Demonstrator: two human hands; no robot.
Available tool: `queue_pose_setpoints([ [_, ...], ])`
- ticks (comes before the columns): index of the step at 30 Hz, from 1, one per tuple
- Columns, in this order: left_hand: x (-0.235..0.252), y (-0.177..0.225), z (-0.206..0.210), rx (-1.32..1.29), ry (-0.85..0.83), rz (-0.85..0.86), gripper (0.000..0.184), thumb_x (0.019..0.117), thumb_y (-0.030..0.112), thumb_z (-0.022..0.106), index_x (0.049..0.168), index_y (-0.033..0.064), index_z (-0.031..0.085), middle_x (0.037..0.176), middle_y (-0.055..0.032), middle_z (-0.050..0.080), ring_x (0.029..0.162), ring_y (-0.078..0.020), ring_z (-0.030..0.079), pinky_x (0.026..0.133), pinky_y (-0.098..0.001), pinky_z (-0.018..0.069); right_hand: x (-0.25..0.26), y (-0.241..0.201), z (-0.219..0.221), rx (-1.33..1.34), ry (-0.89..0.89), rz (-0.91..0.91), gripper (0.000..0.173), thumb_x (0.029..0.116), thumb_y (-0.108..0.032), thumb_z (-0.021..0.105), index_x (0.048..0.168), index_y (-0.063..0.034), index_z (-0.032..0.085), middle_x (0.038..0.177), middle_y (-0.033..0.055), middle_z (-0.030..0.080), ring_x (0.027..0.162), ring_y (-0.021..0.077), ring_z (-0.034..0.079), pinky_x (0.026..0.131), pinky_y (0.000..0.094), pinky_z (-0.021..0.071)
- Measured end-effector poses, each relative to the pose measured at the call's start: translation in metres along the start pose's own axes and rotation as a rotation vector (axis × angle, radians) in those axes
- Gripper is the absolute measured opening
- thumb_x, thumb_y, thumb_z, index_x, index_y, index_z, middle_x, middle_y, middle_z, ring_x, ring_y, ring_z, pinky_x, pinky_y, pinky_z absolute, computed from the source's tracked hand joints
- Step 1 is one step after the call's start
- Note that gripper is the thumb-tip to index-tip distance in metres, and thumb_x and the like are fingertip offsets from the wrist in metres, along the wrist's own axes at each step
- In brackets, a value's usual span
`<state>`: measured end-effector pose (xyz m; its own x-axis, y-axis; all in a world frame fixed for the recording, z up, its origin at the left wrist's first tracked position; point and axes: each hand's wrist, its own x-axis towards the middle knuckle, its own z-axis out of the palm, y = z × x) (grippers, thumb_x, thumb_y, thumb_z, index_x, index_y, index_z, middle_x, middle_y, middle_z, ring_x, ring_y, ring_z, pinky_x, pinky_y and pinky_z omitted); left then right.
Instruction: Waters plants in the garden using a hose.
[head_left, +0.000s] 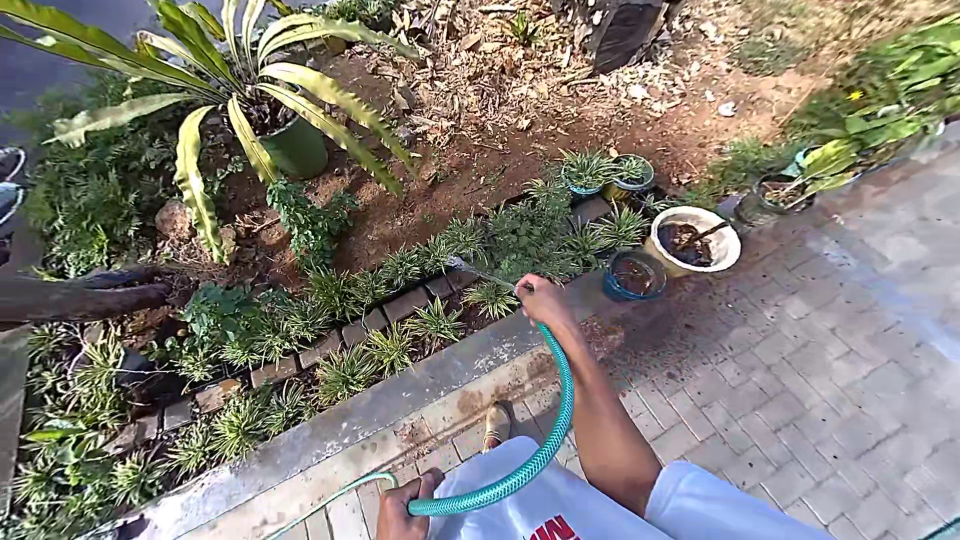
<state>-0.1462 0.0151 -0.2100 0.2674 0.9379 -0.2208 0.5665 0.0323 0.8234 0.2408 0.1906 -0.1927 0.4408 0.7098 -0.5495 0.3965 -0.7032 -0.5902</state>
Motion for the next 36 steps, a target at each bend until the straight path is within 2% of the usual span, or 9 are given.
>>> queue_pose_setpoints([
  [3, -0.007, -0.002, -0.002, 0.007, 0.040, -0.013, 0.049, 0.0996, 0.028, 0.055, 0.053, 0.0157, 0.048, 0.046, 0.0089, 0.040, 0.042, -0.0010, 0.037, 0.043, -0.0249, 0.0319, 0.003, -0.009, 0.006, -0.014, -0.001, -0.015, 0.030, 0.1102, -0.029, 0.049, 0.131, -0.0116, 0.062, 0.089, 0.0189, 0.067, 0.063, 0.0274, 0.063, 0.063, 0.0450, 0.0550],
  [7, -0.014, -0.003, -0.001, 0.017, 0.076, -0.006, 0.048, 0.0989, 0.026, 0.055, 0.053, 0.0159, 0.046, 0.046, 0.0088, 0.038, 0.041, -0.0009, 0.036, 0.043, -0.0243, 0.0306, 0.004, -0.015, 0.015, -0.035, -0.003, -0.064, 0.027, 0.1098, -0.028, 0.050, 0.127, -0.0115, 0.063, 0.083, 0.0163, 0.067, 0.057, 0.0232, 0.061, 0.058, 0.0402, 0.0543],
  [13, -0.016, -0.003, 0.002, 0.013, 0.096, -0.024, 0.048, 0.0988, 0.027, 0.055, 0.053, 0.0165, 0.047, 0.046, 0.0094, 0.038, 0.041, -0.0005, 0.036, 0.042, -0.0242, 0.0300, 0.010, -0.017, 0.017, -0.024, 0.032, -0.110, 0.031, 0.1098, -0.032, 0.049, 0.130, -0.0127, 0.062, 0.087, 0.0195, 0.067, 0.059, 0.0292, 0.063, 0.059, 0.0472, 0.0546],
  [18, -0.013, -0.002, 0.006, 0.018, 0.094, -0.019, 0.048, 0.0992, 0.029, 0.054, 0.053, 0.0172, 0.047, 0.046, 0.0090, 0.038, 0.041, -0.0014, 0.036, 0.042, -0.0249, 0.0303, 0.020, -0.019, 0.017, -0.076, -0.002, -0.112, 0.029, 0.1094, -0.030, 0.051, 0.128, -0.0133, 0.063, 0.080, 0.0151, 0.067, 0.056, 0.0231, 0.063, 0.057, 0.0408, 0.0552],
  [23, -0.012, -0.001, 0.012, 0.019, 0.079, -0.021, 0.049, 0.0996, 0.030, 0.053, 0.053, 0.0179, 0.046, 0.046, 0.0094, 0.037, 0.040, -0.0018, 0.035, 0.042, -0.0256, 0.0302, 0.020, -0.011, 0.009, -0.066, 0.023, -0.053, 0.030, 0.1099, -0.029, 0.049, 0.130, -0.0113, 0.062, 0.086, 0.0178, 0.068, 0.061, 0.0265, 0.064, 0.061, 0.0444, 0.0560],
  [26, -0.010, 0.000, 0.015, 0.020, 0.076, -0.013, 0.049, 0.0995, 0.030, 0.053, 0.052, 0.0175, 0.046, 0.046, 0.0094, 0.037, 0.040, -0.0014, 0.035, 0.042, -0.0251, 0.0298, 0.022, -0.008, 0.009, -0.040, 0.053, -0.094, 0.030, 0.1094, -0.031, 0.050, 0.130, -0.0144, 0.063, 0.082, 0.0174, 0.067, 0.057, 0.0269, 0.063, 0.058, 0.0447, 0.0556],
  [29, -0.010, 0.001, 0.017, 0.007, 0.069, -0.003, 0.050, 0.1001, 0.030, 0.054, 0.053, 0.0173, 0.045, 0.046, 0.0094, 0.037, 0.040, -0.0015, 0.035, 0.041, -0.0247, 0.0296, 0.014, -0.007, 0.013, -0.036, -0.006, -0.143, 0.030, 0.1093, -0.033, 0.051, 0.130, -0.0145, 0.062, 0.077, 0.0167, 0.065, 0.052, 0.0252, 0.059, 0.053, 0.0424, 0.0529],
  [32, -0.010, 0.002, 0.020, 0.001, 0.071, -0.002, 0.050, 0.1008, 0.031, 0.053, 0.053, 0.0172, 0.046, 0.046, 0.0097, 0.038, 0.041, -0.0002, 0.036, 0.042, -0.0237, 0.0304, 0.016, -0.007, 0.010, -0.075, -0.040, -0.110, 0.028, 0.1093, -0.029, 0.051, 0.127, -0.0116, 0.064, 0.080, 0.0167, 0.066, 0.055, 0.0246, 0.061, 0.055, 0.0410, 0.0542],
  [36, -0.011, 0.005, 0.025, 0.039, 0.082, -0.009, 0.050, 0.1003, 0.032, 0.053, 0.053, 0.0164, 0.047, 0.046, 0.0087, 0.038, 0.041, -0.0013, 0.037, 0.042, -0.0253, 0.0314, 0.024, -0.002, 0.004, -0.049, 0.030, -0.093, 0.028, 0.1089, -0.028, 0.051, 0.128, -0.0124, 0.064, 0.085, 0.0187, 0.067, 0.059, 0.0281, 0.064, 0.059, 0.0462, 0.0558],
])
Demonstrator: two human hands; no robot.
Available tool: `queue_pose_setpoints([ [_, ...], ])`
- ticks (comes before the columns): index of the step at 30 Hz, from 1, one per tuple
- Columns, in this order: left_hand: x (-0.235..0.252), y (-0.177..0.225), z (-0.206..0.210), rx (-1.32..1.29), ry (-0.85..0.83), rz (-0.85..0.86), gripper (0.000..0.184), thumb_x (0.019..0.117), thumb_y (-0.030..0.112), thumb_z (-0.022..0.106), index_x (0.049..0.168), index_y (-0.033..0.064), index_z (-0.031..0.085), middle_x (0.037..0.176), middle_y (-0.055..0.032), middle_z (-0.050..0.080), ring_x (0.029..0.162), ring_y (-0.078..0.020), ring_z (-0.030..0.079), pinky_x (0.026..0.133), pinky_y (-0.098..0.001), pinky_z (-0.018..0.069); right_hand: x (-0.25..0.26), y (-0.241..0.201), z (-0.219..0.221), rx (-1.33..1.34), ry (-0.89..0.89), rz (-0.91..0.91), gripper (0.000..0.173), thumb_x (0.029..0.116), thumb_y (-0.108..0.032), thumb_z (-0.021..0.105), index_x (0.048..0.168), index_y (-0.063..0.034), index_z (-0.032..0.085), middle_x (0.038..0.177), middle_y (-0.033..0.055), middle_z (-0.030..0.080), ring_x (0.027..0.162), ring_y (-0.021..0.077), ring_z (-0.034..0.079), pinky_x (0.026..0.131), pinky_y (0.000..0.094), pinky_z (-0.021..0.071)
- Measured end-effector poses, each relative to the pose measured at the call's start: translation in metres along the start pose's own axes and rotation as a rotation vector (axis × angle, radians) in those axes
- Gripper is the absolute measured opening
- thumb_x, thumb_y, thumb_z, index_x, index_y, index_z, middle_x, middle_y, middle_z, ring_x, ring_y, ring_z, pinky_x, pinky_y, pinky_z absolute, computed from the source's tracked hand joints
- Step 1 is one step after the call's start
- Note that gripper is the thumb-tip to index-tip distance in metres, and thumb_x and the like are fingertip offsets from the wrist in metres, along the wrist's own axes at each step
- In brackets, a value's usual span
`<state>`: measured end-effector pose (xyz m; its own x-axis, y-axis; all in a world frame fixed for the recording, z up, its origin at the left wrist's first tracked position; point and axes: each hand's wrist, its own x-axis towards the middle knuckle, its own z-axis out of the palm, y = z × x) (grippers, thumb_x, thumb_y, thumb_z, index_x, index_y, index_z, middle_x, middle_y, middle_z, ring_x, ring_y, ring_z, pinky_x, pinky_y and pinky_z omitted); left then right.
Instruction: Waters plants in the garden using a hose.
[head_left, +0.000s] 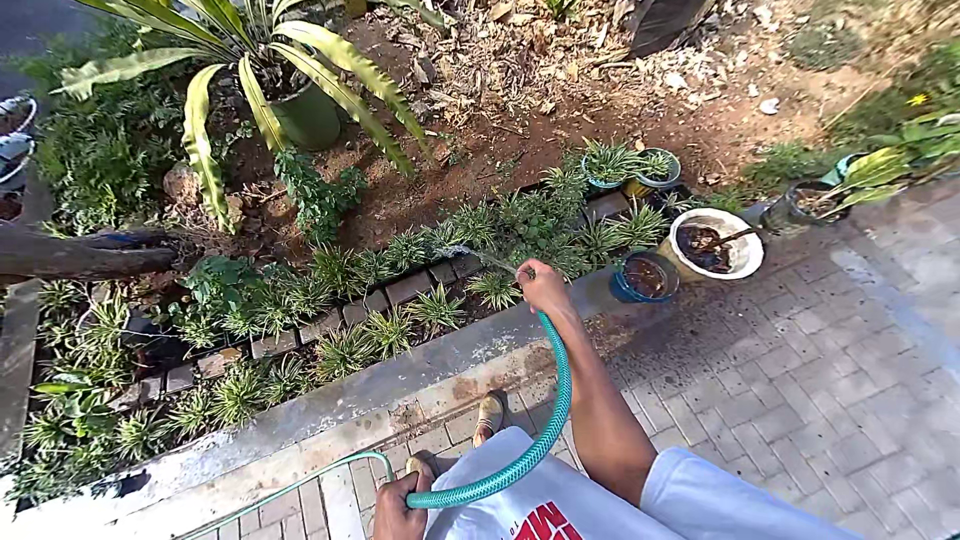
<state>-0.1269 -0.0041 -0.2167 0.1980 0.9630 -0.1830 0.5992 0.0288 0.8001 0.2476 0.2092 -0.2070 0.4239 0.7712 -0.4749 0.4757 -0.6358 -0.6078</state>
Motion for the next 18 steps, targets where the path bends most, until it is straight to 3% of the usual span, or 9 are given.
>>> queue_pose_setpoints([
  [3, -0.002, 0.000, 0.004, 0.016, -0.012, -0.005, 0.051, 0.1003, 0.032, 0.052, 0.052, 0.0170, 0.045, 0.046, 0.0083, 0.038, 0.041, -0.0028, 0.038, 0.042, -0.0269, 0.0314, -0.004, 0.001, 0.002, -0.013, -0.017, -0.033, 0.028, 0.1089, -0.032, 0.052, 0.127, -0.0143, 0.064, 0.078, 0.0171, 0.066, 0.053, 0.0265, 0.061, 0.054, 0.0441, 0.0543],
  [6, -0.003, 0.001, 0.007, 0.016, -0.013, -0.007, 0.051, 0.1004, 0.033, 0.052, 0.053, 0.0172, 0.046, 0.046, 0.0084, 0.038, 0.041, -0.0026, 0.037, 0.042, -0.0265, 0.0312, -0.004, 0.001, 0.003, -0.049, -0.086, -0.013, 0.028, 0.1094, -0.031, 0.052, 0.127, -0.0124, 0.064, 0.082, 0.0177, 0.066, 0.055, 0.0260, 0.061, 0.056, 0.0426, 0.0543],
  [18, 0.000, 0.004, 0.015, -0.004, -0.051, -0.003, 0.050, 0.0998, 0.031, 0.053, 0.053, 0.0170, 0.046, 0.047, 0.0089, 0.039, 0.042, -0.0015, 0.038, 0.043, -0.0252, 0.0316, -0.006, 0.029, -0.013, 0.031, 0.006, 0.043, 0.029, 0.1094, -0.031, 0.050, 0.128, -0.0143, 0.063, 0.082, 0.0179, 0.066, 0.055, 0.0276, 0.061, 0.055, 0.0454, 0.0535],
])
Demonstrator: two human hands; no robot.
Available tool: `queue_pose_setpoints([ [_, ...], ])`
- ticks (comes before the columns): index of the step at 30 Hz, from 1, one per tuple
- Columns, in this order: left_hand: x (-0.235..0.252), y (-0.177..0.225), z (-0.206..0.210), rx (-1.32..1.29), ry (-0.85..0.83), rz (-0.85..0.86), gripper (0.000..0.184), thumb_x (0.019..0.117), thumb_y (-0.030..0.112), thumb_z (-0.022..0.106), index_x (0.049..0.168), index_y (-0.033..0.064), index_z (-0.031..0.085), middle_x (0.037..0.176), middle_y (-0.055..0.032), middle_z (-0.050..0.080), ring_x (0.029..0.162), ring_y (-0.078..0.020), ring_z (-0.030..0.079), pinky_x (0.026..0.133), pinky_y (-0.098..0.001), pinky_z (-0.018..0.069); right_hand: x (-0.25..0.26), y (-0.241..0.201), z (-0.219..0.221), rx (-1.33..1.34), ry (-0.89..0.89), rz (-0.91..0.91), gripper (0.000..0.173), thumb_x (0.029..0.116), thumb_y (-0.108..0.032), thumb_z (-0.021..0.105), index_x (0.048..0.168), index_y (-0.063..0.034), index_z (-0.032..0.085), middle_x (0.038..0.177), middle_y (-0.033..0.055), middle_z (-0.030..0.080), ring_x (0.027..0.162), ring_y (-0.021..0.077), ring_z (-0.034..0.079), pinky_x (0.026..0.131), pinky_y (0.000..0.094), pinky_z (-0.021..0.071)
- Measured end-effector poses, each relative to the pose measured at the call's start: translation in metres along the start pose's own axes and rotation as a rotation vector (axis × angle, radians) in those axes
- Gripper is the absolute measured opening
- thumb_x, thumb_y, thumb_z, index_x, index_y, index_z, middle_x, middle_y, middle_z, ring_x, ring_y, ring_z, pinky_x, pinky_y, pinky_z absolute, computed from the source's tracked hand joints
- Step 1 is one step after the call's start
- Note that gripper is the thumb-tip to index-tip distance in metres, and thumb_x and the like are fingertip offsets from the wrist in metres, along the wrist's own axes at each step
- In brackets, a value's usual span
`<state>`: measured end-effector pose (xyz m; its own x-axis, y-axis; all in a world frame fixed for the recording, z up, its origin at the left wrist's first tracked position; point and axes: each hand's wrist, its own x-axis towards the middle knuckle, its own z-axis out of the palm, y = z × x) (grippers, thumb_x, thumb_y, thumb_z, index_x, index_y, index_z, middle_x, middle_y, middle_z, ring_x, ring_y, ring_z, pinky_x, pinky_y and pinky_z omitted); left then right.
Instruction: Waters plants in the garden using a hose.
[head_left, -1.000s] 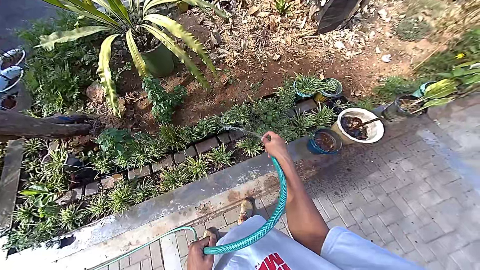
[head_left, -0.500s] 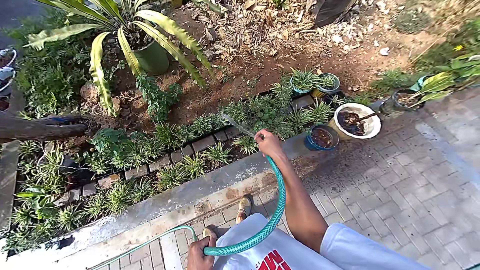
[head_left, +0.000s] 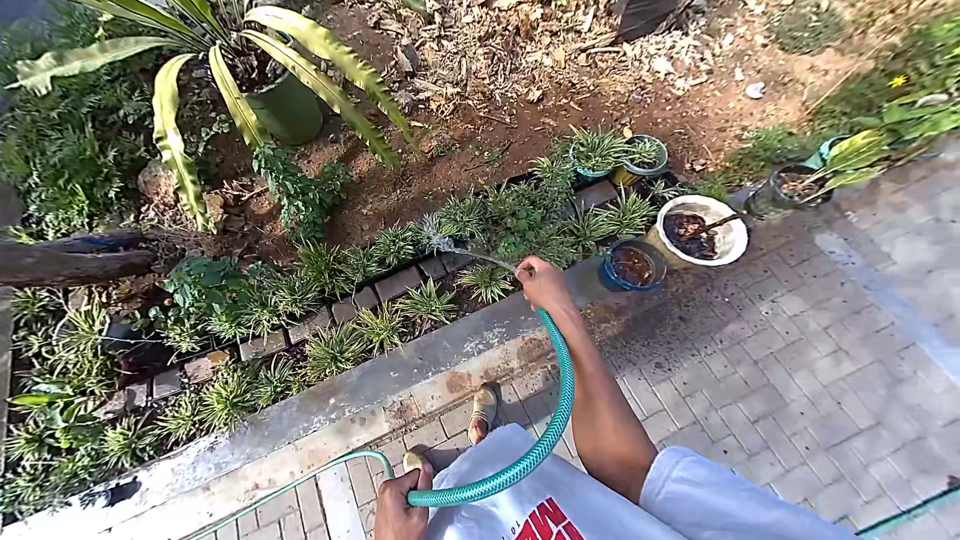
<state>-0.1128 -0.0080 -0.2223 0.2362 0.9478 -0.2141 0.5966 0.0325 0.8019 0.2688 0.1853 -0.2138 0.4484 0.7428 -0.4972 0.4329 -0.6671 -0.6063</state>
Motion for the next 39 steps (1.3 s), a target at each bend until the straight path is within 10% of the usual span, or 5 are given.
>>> queue_pose_setpoints([
  [18, -0.001, -0.031, -0.037, -0.033, -0.119, 0.114, 0.050, 0.1000, 0.034, 0.054, 0.053, 0.0166, 0.047, 0.047, 0.0090, 0.038, 0.042, -0.0016, 0.037, 0.042, -0.0257, 0.0315, -0.079, 0.019, -0.032, 0.095, 0.444, 0.057, 0.028, 0.1077, -0.028, 0.052, 0.127, -0.0102, 0.061, 0.084, 0.0236, 0.066, 0.061, 0.0385, 0.064, 0.056, 0.0571, 0.0530],
  [39, -0.110, -0.199, -0.195, -0.187, -0.138, 0.296, 0.051, 0.1000, 0.032, 0.054, 0.052, 0.0156, 0.045, 0.046, 0.0065, 0.039, 0.042, -0.0045, 0.039, 0.044, -0.0279, 0.0319, -0.262, -0.094, 0.168, -0.052, 0.132, 0.039, 0.030, 0.1097, -0.031, 0.052, 0.131, -0.0119, 0.061, 0.080, 0.0127, 0.064, 0.056, 0.0186, 0.059, 0.057, 0.0354, 0.0527],
])
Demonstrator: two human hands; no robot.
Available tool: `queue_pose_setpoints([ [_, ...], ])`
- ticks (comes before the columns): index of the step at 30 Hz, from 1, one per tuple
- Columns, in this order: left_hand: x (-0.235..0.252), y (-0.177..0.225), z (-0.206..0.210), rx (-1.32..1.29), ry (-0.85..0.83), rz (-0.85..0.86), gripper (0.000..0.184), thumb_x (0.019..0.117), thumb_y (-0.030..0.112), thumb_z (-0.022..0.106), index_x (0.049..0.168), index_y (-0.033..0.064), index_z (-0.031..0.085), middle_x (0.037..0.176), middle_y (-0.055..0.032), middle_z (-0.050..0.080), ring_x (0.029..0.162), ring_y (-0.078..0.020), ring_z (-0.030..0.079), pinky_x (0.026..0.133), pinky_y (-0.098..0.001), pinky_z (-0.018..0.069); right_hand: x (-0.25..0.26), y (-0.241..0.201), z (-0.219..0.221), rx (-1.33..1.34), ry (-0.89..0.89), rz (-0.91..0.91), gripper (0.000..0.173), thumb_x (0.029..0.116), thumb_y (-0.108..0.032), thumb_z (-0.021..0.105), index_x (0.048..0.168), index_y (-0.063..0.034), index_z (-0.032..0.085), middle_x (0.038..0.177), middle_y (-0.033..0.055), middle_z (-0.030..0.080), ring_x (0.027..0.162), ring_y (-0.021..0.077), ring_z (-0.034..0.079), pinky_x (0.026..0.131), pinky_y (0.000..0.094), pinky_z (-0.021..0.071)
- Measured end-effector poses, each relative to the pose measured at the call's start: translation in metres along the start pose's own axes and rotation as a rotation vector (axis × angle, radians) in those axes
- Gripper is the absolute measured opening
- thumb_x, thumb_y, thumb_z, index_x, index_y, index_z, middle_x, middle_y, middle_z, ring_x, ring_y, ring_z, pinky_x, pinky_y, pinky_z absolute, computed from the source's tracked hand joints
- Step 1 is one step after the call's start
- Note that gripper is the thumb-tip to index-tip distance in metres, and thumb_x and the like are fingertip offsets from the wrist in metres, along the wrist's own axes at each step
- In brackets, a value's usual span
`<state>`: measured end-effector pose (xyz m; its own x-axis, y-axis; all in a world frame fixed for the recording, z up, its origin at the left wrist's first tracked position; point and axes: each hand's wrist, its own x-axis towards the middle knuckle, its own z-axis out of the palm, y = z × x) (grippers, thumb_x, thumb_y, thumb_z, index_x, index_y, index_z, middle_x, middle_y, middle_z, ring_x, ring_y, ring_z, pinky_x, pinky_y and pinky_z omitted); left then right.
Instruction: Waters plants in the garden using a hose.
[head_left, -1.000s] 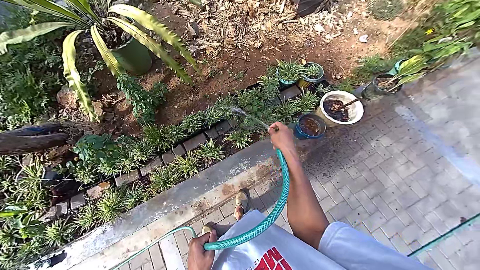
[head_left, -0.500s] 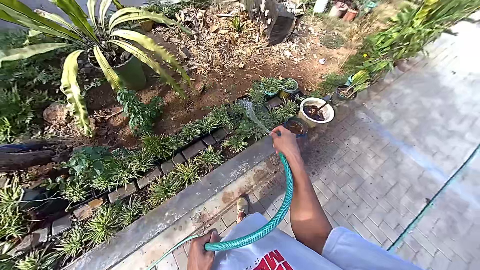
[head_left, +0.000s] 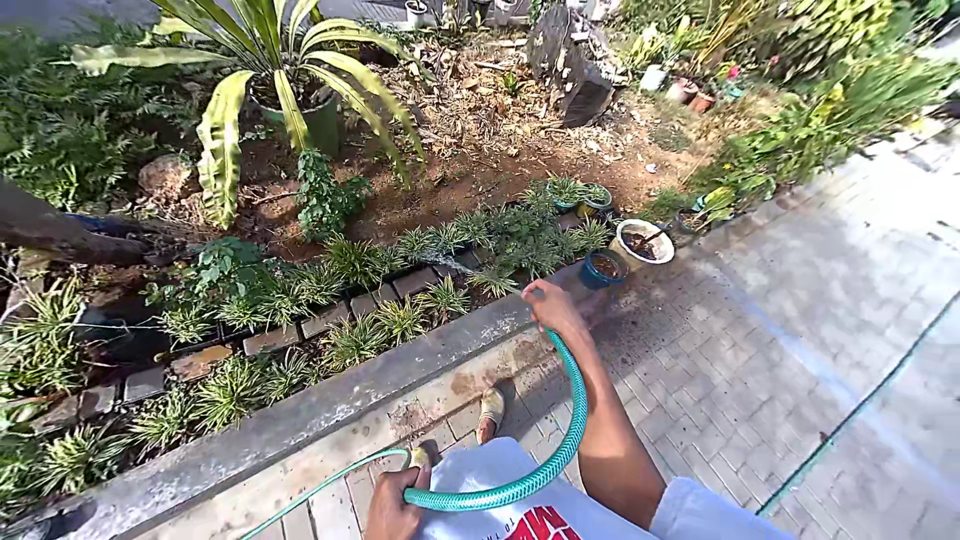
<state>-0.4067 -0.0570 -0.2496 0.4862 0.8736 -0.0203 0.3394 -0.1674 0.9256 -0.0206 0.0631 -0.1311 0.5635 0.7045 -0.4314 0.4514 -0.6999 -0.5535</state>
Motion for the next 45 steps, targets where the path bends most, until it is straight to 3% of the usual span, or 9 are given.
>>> queue_pose_setpoints([
  [10, -0.024, -0.008, -0.019, -0.018, 0.005, 0.005, 0.051, 0.0996, 0.033, 0.053, 0.052, 0.0173, 0.045, 0.046, 0.0075, 0.039, 0.042, -0.0038, 0.039, 0.043, -0.0277, 0.0320, -0.041, -0.007, 0.006, -0.002, 0.068, -0.001, 0.029, 0.1098, -0.031, 0.051, 0.131, -0.0142, 0.061, 0.079, 0.0114, 0.064, 0.055, 0.0172, 0.058, 0.055, 0.0340, 0.0521],
  [21, -0.025, -0.015, -0.011, -0.003, -0.078, 0.038, 0.051, 0.1009, 0.035, 0.052, 0.053, 0.0168, 0.046, 0.047, 0.0067, 0.039, 0.043, -0.0055, 0.040, 0.045, -0.0300, 0.0331, -0.057, 0.018, -0.014, 0.010, 0.250, 0.019, 0.028, 0.1093, -0.032, 0.052, 0.129, -0.0150, 0.064, 0.073, 0.0125, 0.063, 0.052, 0.0207, 0.058, 0.053, 0.0381, 0.0525],
  [30, -0.035, -0.016, -0.024, -0.006, -0.077, 0.071, 0.052, 0.1012, 0.034, 0.052, 0.052, 0.0169, 0.043, 0.047, 0.0063, 0.038, 0.043, -0.0047, 0.039, 0.044, -0.0285, 0.0319, -0.065, -0.005, 0.030, -0.036, -0.034, -0.081, 0.030, 0.1093, -0.036, 0.052, 0.130, -0.0164, 0.063, 0.073, 0.0098, 0.061, 0.049, 0.0160, 0.054, 0.050, 0.0324, 0.0497],
  [40, -0.047, -0.019, -0.027, -0.007, -0.025, 0.057, 0.052, 0.1010, 0.032, 0.053, 0.052, 0.0158, 0.044, 0.047, 0.0058, 0.039, 0.043, -0.0045, 0.039, 0.044, -0.0278, 0.0317, -0.059, -0.025, 0.043, -0.118, -0.083, -0.125, 0.029, 0.1093, -0.036, 0.052, 0.129, -0.0176, 0.063, 0.074, 0.0105, 0.061, 0.051, 0.0169, 0.054, 0.052, 0.0337, 0.0502],
  [45, -0.048, -0.020, -0.024, -0.017, -0.022, 0.062, 0.052, 0.1004, 0.032, 0.053, 0.052, 0.0164, 0.043, 0.046, 0.0060, 0.039, 0.043, -0.0046, 0.039, 0.043, -0.0278, 0.0314, -0.063, -0.035, 0.040, -0.098, -0.053, -0.157, 0.027, 0.1094, -0.034, 0.052, 0.129, -0.0169, 0.063, 0.072, 0.0100, 0.061, 0.047, 0.0161, 0.054, 0.047, 0.0320, 0.0489],
])
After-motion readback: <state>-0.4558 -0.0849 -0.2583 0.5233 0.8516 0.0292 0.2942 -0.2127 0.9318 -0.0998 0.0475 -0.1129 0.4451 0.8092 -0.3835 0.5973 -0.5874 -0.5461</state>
